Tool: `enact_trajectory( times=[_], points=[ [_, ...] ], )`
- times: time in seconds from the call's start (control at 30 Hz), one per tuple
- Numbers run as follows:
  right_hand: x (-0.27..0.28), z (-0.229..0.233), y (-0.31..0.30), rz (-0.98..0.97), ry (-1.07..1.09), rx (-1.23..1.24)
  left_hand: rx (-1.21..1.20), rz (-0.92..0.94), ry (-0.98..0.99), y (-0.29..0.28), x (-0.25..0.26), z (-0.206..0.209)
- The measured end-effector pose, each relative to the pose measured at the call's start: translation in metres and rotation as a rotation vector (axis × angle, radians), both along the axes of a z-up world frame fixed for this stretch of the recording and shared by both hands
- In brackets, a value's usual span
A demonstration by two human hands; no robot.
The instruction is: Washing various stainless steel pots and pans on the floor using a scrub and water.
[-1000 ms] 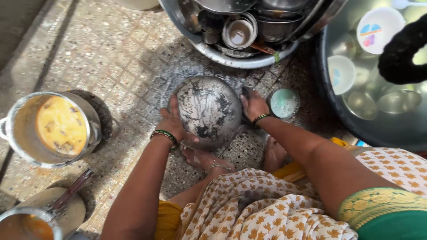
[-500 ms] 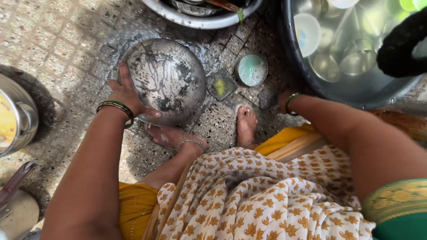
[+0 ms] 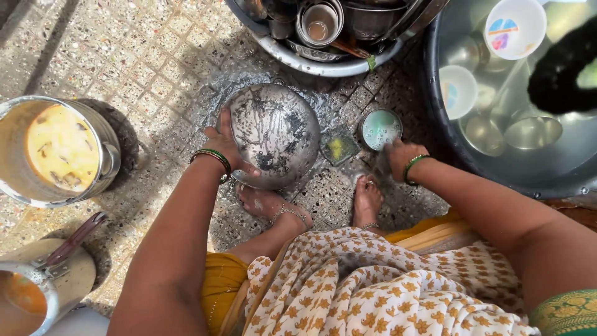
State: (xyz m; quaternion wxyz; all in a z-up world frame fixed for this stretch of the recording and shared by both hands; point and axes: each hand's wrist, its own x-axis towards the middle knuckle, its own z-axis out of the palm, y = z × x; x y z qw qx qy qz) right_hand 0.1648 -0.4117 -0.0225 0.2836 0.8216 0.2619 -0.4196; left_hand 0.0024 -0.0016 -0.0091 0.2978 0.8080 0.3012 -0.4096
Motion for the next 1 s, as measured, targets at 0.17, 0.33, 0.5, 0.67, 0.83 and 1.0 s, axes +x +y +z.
enact_trajectory(
  times=[0.17,0.33,0.5,0.67,0.83,1.0],
  points=[
    [0.012,-0.042,0.007,0.098,-0.232,0.286,-0.020,0.011,-0.010,0.000,0.000,0.000],
    [0.017,-0.120,-0.028,-0.116,-0.305,0.617,-0.026,0.027,0.004,-0.001,0.001,0.012],
    [0.040,-0.128,-0.026,-0.165,-0.421,0.628,-0.040,0.039,-0.004,-0.001,0.003,0.021],
    [0.039,-0.073,-0.002,-0.243,-0.457,0.734,-0.033,0.026,-0.023,0.001,-0.001,0.015],
    [-0.015,0.040,0.116,-0.174,-0.425,1.092,-0.028,-0.001,-0.044,-0.001,-0.003,0.010],
    [-0.089,0.058,0.227,0.236,0.041,0.778,-0.022,-0.021,-0.055,-0.001,-0.005,0.011]
  ],
)
